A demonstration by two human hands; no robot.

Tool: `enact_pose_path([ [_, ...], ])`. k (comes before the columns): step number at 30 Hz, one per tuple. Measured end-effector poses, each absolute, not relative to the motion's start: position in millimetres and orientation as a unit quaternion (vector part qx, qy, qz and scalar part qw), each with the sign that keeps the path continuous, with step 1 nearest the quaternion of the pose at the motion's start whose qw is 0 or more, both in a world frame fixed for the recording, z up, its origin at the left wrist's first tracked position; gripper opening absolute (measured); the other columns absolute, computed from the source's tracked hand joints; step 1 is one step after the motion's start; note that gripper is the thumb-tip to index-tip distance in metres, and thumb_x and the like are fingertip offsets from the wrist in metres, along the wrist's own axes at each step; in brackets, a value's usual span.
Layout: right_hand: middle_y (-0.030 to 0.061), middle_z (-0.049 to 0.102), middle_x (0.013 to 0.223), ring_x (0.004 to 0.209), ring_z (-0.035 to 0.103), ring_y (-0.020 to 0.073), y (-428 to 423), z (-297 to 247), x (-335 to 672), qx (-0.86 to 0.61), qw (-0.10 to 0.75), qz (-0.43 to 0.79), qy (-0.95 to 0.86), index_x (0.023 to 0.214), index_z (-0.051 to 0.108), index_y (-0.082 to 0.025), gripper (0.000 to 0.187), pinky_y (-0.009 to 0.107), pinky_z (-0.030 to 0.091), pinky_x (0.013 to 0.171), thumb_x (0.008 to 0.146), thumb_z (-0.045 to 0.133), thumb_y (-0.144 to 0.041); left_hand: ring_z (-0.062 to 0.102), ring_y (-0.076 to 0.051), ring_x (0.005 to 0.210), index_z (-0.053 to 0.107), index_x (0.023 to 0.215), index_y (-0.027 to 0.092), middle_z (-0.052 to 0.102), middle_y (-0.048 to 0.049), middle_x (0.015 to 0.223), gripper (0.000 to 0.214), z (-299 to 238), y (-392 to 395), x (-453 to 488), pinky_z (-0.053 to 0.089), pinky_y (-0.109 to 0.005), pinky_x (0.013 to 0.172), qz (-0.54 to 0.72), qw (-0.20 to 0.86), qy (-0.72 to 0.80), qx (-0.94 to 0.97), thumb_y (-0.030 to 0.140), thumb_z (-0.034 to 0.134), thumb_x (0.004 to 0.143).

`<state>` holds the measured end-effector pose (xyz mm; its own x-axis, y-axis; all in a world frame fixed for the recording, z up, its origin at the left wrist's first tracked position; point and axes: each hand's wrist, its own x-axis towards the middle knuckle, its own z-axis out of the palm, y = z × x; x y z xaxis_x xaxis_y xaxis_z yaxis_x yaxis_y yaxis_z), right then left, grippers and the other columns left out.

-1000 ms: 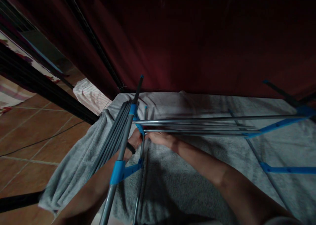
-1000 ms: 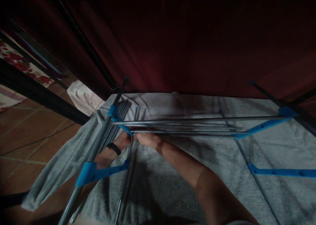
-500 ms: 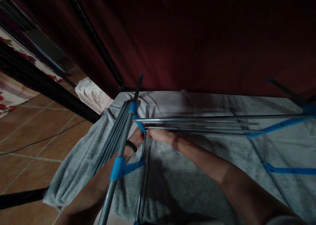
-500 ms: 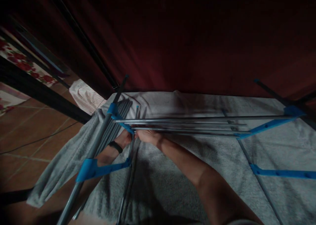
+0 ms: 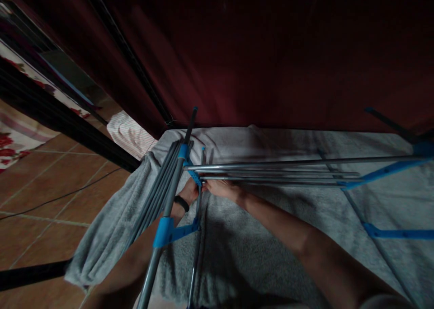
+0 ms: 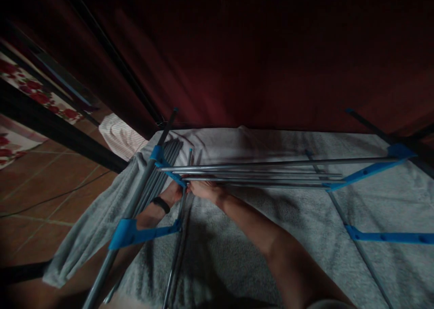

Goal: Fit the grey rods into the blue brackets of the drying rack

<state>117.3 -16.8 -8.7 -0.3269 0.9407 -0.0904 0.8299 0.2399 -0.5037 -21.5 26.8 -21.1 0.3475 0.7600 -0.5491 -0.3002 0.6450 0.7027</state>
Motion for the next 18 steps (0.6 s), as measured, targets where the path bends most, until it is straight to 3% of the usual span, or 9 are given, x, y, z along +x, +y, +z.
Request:
enact_pose_path([
  [4,0.0142,0.075,0.133,0.119,0.071,0.0305,-26,-14,117,-0.577,0.128,0.219,-0.777,0.13,0.07,-0.018,0.038,0.039,0.053,0.103,0.106,0.047,-0.036,0.069,-0.024,0.075,0.072,0.106,0.015,0.07,-0.0081,0.074,0.016,-18,28,-22,0.052,-0.031,0.061,0.33,0.777,0.475,0.249,0.015,0.061,0.094],
  [9,0.0154,0.074,0.132,0.116,0.071,0.0304,-33,-18,117,-0.588,0.127,0.186,-0.777,0.13,0.07,-0.016,0.038,0.041,0.053,0.106,0.107,0.044,-0.032,0.069,-0.024,0.075,0.073,0.102,0.017,0.071,-0.0077,0.072,0.014,-17,29,-27,0.053,-0.031,0.061,0.298,0.781,0.494,0.241,0.013,0.065,0.091],
  [14,0.0154,0.073,0.132,0.119,0.068,0.0304,-38,-11,115,-0.595,0.158,0.174,-0.769,0.128,0.069,-0.016,0.032,0.04,0.051,0.107,0.106,0.049,-0.028,0.07,-0.024,0.075,0.073,0.101,0.021,0.071,-0.0064,0.071,0.012,-16,29,-30,0.054,-0.031,0.06,0.294,0.784,0.492,0.239,0.017,0.071,0.09],
  [18,0.0157,0.068,0.139,0.13,0.061,0.0304,-60,-4,111,-0.596,0.19,0.159,-0.764,0.137,0.063,-0.015,0.037,0.042,0.047,0.115,0.104,0.047,-0.019,0.072,-0.026,0.078,0.074,0.102,0.023,0.071,-0.0057,0.07,0.012,-16,30,-31,0.055,-0.031,0.059,0.293,0.787,0.49,0.233,0.022,0.074,0.09],
])
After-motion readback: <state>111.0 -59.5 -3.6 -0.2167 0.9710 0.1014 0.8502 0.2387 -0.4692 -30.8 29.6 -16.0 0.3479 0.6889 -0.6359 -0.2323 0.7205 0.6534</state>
